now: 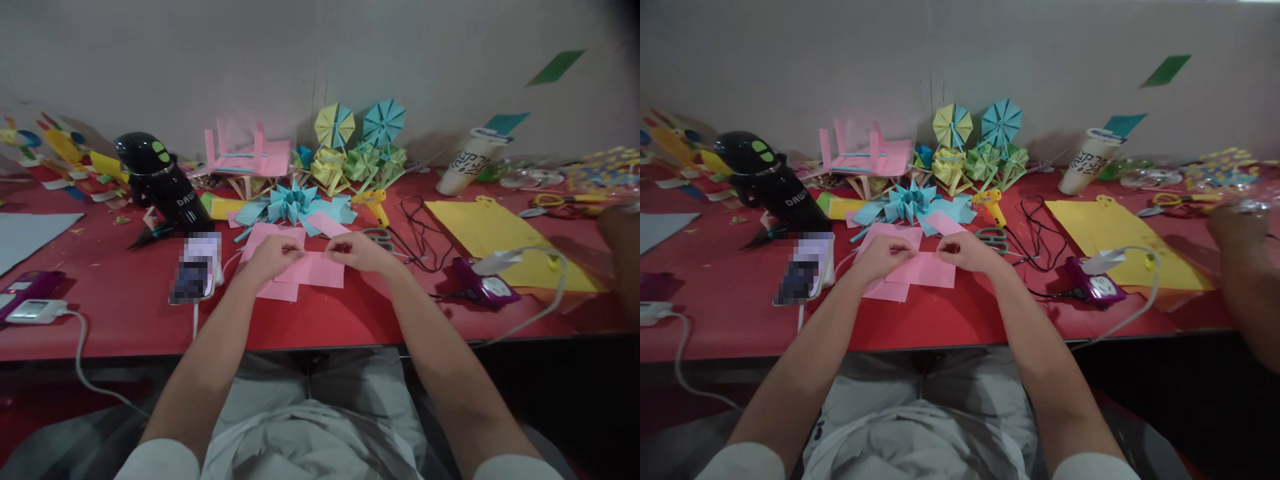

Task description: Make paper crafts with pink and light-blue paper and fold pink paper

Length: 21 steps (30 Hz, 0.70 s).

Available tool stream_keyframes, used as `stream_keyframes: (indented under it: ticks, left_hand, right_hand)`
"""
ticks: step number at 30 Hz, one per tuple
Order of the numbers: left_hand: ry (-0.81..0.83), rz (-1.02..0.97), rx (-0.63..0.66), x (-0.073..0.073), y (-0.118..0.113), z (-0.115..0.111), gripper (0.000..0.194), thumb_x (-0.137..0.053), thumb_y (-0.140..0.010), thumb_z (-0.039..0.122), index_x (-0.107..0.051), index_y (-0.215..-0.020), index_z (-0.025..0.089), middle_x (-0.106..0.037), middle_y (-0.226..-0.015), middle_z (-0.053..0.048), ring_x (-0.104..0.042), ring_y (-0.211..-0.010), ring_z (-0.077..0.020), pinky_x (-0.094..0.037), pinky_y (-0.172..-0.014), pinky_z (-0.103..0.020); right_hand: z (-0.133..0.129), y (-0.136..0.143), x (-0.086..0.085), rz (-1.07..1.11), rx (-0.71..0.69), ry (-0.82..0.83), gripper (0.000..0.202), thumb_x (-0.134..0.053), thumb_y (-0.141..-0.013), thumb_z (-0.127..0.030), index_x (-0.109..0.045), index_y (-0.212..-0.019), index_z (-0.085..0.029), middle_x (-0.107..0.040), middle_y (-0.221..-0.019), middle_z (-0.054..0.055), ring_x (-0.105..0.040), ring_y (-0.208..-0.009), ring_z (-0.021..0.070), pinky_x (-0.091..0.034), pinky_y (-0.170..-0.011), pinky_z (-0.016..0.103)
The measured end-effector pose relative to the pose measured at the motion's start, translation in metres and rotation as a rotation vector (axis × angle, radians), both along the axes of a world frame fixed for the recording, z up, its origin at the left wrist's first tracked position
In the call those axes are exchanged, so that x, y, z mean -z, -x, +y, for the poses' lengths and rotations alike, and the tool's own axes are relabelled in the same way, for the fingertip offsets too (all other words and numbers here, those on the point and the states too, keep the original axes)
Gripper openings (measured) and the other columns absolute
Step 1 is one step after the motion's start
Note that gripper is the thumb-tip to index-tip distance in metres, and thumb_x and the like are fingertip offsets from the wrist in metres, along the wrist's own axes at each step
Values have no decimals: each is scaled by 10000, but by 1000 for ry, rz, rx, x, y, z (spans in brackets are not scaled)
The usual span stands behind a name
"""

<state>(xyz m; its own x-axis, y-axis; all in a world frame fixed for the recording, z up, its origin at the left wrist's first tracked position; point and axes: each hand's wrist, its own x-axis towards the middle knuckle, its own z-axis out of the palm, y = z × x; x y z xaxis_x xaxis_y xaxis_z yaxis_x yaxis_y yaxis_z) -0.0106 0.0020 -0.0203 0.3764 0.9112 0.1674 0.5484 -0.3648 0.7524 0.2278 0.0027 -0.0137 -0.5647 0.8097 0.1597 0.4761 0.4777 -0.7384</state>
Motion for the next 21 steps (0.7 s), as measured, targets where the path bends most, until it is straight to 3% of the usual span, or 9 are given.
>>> stream_keyframes:
  ticks: [6, 10, 13, 16, 21]
  left_hand:
    - [-39, 64, -95, -6, 15, 7, 133, -622, -787, 213, -751, -764, 192, -756, -819, -49, -676, -819, -199, -521, -798, -332]
    - [-63, 3, -95, -10, 17, 8, 133, -630, -786, 236, -742, -742, 179, -742, -789, -51, -671, -794, -198, -526, -810, -345]
    - [-70, -61, -53, -11, 12, 5, 133, -621, -790, 226, -734, -748, 171, -743, -799, -50, -667, -794, -189, -532, -811, -333]
    - [-94, -63, -34, -10, 5, 2, 153, -605, -815, 249, -736, -802, 172, -753, -851, -56, -670, -826, -190, -529, -830, -332]
    - [-267, 19, -74, -7, 3, 3, 144, -642, -808, 273, -753, -865, 202, -760, -970, -63, -666, -977, -225, -468, -965, -383]
  right_hand:
    - [11, -29, 4, -15, 145, -36, 181, -619, -772, -338, -687, -726, -177, -685, -716, 40, -581, -669, 161, -432, -664, 300]
    - [7, -27, -2, 110, 250, -34, 266, -610, -818, -420, -725, -795, -181, -708, -781, 55, -600, -702, 175, -439, -654, 303]
    - [2, -12, -4, 180, 199, -29, 328, -614, -838, -486, -742, -923, -196, -730, -911, 64, -625, -791, 188, -462, -700, 302]
    - [0, 4, 0, 152, 119, -60, 292, -599, -858, -450, -730, -869, -189, -719, -852, 61, -611, -774, 187, -462, -728, 310]
    - [-2, 17, 7, 117, 128, -144, 275, -537, -898, -393, -714, -869, -185, -705, -812, 53, -572, -706, 171, -439, -691, 305]
